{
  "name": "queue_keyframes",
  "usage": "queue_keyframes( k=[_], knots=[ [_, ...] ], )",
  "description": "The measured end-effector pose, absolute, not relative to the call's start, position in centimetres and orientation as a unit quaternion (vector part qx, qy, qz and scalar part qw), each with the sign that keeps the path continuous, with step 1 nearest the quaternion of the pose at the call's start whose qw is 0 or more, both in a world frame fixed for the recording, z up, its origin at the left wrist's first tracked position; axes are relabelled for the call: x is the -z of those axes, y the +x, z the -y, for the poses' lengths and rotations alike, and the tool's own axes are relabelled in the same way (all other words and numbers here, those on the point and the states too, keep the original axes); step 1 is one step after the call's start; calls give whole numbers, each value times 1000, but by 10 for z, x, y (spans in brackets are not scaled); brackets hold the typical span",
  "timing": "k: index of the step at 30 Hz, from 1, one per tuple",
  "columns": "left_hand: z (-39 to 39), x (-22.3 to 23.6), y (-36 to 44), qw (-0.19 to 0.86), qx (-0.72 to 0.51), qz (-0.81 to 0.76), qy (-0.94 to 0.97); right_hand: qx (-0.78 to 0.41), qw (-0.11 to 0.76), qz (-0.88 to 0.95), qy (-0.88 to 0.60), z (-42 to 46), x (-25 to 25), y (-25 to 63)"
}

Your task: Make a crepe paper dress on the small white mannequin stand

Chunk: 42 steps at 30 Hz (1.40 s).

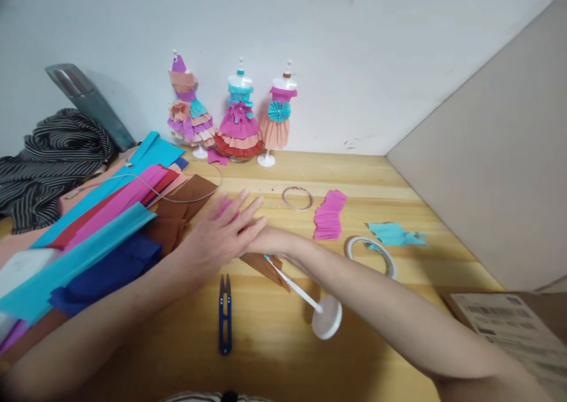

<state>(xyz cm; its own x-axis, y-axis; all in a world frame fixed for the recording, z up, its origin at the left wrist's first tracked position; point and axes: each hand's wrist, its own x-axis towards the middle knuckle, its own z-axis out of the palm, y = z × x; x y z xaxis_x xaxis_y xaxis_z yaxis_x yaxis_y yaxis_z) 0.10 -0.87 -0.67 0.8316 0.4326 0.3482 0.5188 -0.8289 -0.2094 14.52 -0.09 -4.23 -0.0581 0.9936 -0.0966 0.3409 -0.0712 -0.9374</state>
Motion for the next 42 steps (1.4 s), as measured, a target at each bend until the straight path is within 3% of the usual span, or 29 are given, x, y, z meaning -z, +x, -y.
queue_keyframes(
  k=[2,5,7,16,21,24,27,30,34,37,42],
  knots=[
    [6,18,7,193,154,251,-936,-512,318,548,-580,4,39,146],
    [1,25,8,232,165,242,-928,-620,181,549,-531,5,31,152],
    [-2,26,7,248,156,230,-928,-664,148,531,-504,6,28,155],
    [-2,27,4,252,167,248,-920,-704,203,465,-497,14,30,153],
    [10,15,-3,190,229,288,-910,-705,268,413,-511,14,22,164],
    [14,13,-8,50,277,355,-891,-706,345,354,-507,11,22,171],
    [9,17,-9,-194,292,432,-831,-703,415,305,-491,10,22,175],
    [2,26,-6,-422,280,476,-719,-700,440,288,-483,9,22,175],
    [0,40,2,-642,227,459,-571,-698,432,295,-490,8,26,170],
    [6,48,8,-731,237,443,-462,-678,421,321,-509,8,28,165],
    [10,46,11,-778,275,400,-399,-652,433,344,-518,9,23,159]
  ],
)
